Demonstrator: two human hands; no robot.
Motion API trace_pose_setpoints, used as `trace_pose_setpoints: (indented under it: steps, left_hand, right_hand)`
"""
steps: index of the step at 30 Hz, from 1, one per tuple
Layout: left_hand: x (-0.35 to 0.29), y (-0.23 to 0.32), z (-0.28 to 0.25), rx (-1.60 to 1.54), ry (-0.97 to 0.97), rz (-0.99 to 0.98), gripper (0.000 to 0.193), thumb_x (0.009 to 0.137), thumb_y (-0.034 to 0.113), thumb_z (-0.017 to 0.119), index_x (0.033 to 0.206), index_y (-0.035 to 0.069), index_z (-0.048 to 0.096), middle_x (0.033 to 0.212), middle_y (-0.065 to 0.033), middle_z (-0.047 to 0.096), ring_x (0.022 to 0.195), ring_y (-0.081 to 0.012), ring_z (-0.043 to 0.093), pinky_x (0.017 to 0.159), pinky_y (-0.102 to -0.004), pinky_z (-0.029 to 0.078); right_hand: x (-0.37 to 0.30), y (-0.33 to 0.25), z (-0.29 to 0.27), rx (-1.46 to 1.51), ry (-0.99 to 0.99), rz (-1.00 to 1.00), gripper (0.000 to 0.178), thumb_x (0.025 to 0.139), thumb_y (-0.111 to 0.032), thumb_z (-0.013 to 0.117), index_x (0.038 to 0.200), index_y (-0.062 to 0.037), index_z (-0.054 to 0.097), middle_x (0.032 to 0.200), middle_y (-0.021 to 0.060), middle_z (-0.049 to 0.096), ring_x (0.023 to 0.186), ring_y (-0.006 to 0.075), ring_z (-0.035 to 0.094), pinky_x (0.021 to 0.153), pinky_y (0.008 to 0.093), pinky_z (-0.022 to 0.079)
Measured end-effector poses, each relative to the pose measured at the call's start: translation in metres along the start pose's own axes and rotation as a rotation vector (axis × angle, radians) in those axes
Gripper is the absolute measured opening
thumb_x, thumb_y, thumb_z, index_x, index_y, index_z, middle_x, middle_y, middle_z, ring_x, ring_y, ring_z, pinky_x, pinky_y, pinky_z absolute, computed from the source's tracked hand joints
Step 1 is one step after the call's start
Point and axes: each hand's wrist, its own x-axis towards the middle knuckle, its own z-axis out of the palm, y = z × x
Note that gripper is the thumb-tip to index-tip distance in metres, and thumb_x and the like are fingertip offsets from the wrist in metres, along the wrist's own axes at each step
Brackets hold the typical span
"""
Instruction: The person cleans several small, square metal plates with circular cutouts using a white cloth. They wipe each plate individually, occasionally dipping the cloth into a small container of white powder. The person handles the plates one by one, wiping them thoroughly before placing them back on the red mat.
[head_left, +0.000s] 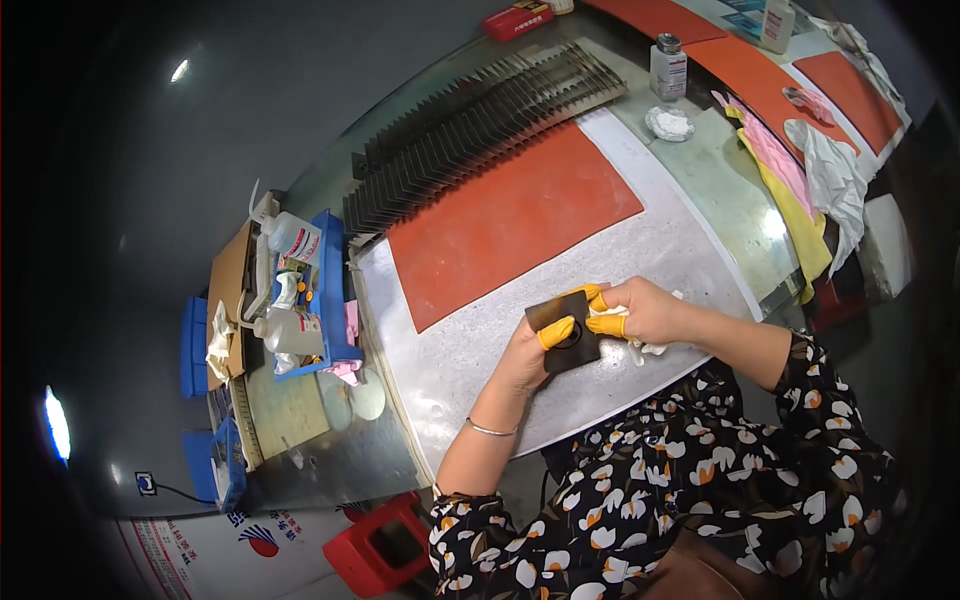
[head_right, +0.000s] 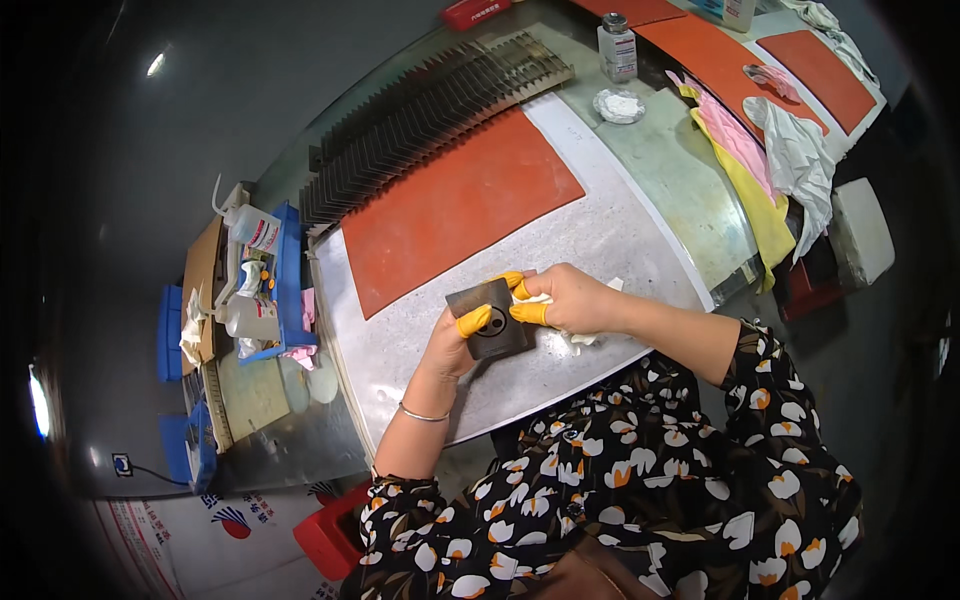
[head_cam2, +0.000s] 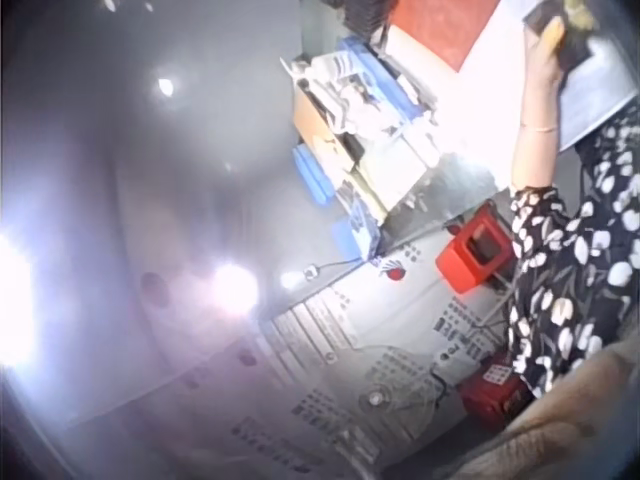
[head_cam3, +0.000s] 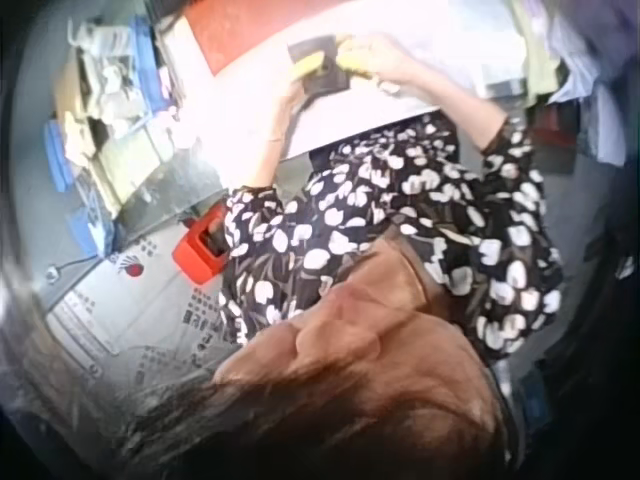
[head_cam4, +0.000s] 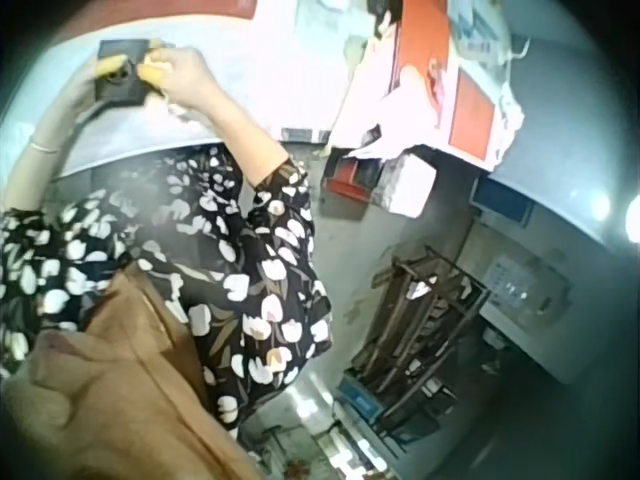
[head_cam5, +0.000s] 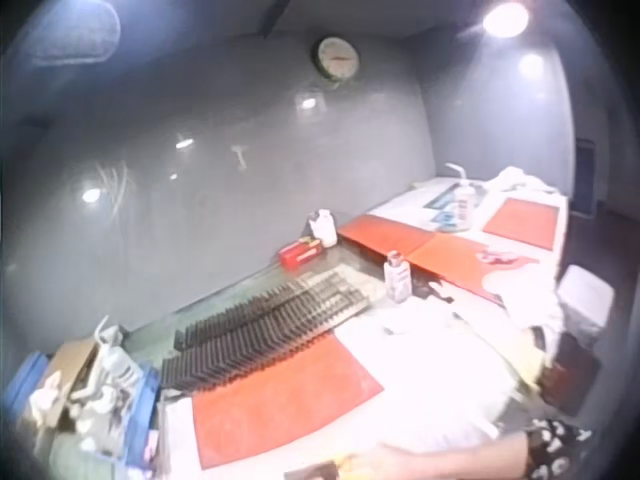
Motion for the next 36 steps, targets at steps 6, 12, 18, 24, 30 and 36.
trace_pose_setpoints:
  steps: [6, 12, 18, 24, 30, 36]
  left_hand:
    - [-0.021, -0.003, -0.012, 0.173, 0.06, 0.069, 0.044, 0.087, 0.022, 0.059, 0.12, -0.005, 0.05, 0.113, -0.0116, 0.059, 0.101, -0.0186, 0.057, 0.091, -0.0312, 0.043]
    - [-0.015, -0.013, -0.003, 0.569, 0.066, 0.182, 0.025, 0.081, 0.005, 0.062, 0.104, -0.004, 0.061, 0.094, -0.009, 0.065, 0.087, -0.0171, 0.062, 0.081, -0.0284, 0.047]
    - [-0.01, -0.008, -0.001, 0.725, 0.035, 0.174, 0.014, 0.079, 0.005, 0.062, 0.092, -0.001, 0.066, 0.088, -0.0091, 0.066, 0.083, -0.0164, 0.062, 0.076, -0.0276, 0.048]
    - [-0.008, -0.016, -0.003, 0.551, 0.077, 0.078, 0.015, 0.079, 0.003, 0.064, 0.093, 0.0, 0.065, 0.088, -0.0074, 0.066, 0.082, -0.0147, 0.061, 0.076, -0.0267, 0.048]
    - [-0.006, -0.033, -0.002, 0.512, 0.098, 0.113, 0.021, 0.078, 0.006, 0.068, 0.098, 0.001, 0.063, 0.089, -0.0043, 0.066, 0.083, -0.013, 0.061, 0.076, -0.0272, 0.048]
    - [-0.014, -0.021, -0.004, 0.319, 0.04, -0.022, 0.016, 0.082, 0.005, 0.064, 0.096, -0.002, 0.063, 0.089, -0.0057, 0.065, 0.085, -0.0139, 0.061, 0.079, -0.0285, 0.048]
  right_hand:
    - [-0.027, -0.021, -0.037, -0.666, 0.028, -0.363, 0.024, 0.083, -0.019, 0.058, 0.104, -0.0062, 0.061, 0.084, 0.0115, 0.057, 0.074, 0.0302, 0.056, 0.062, 0.0359, 0.047]
    - [-0.02, -0.04, -0.056, -0.863, -0.145, -0.621, 0.023, 0.071, -0.007, 0.061, 0.094, -0.0057, 0.06, 0.086, 0.0099, 0.052, 0.077, 0.0277, 0.054, 0.061, 0.0372, 0.047]
    - [-0.008, -0.036, -0.057, -0.876, -0.239, -0.708, 0.023, 0.067, -0.004, 0.061, 0.089, -0.0046, 0.058, 0.081, 0.0102, 0.051, 0.074, 0.0272, 0.054, 0.059, 0.0392, 0.046]
    - [-0.006, -0.043, -0.046, -0.941, -0.281, -0.722, 0.02, 0.072, -0.005, 0.056, 0.092, -0.0019, 0.056, 0.08, 0.0123, 0.053, 0.074, 0.0277, 0.056, 0.059, 0.039, 0.046]
    - [0.005, -0.066, -0.027, -1.004, -0.337, -0.798, 0.017, 0.074, -0.007, 0.055, 0.09, 0.0, 0.056, 0.083, 0.0133, 0.054, 0.078, 0.0266, 0.057, 0.062, 0.0375, 0.047]
    - [-0.009, -0.057, -0.042, -1.082, -0.363, -0.663, 0.016, 0.076, -0.01, 0.055, 0.088, -0.0005, 0.056, 0.085, 0.0134, 0.054, 0.079, 0.0267, 0.057, 0.063, 0.0378, 0.047]
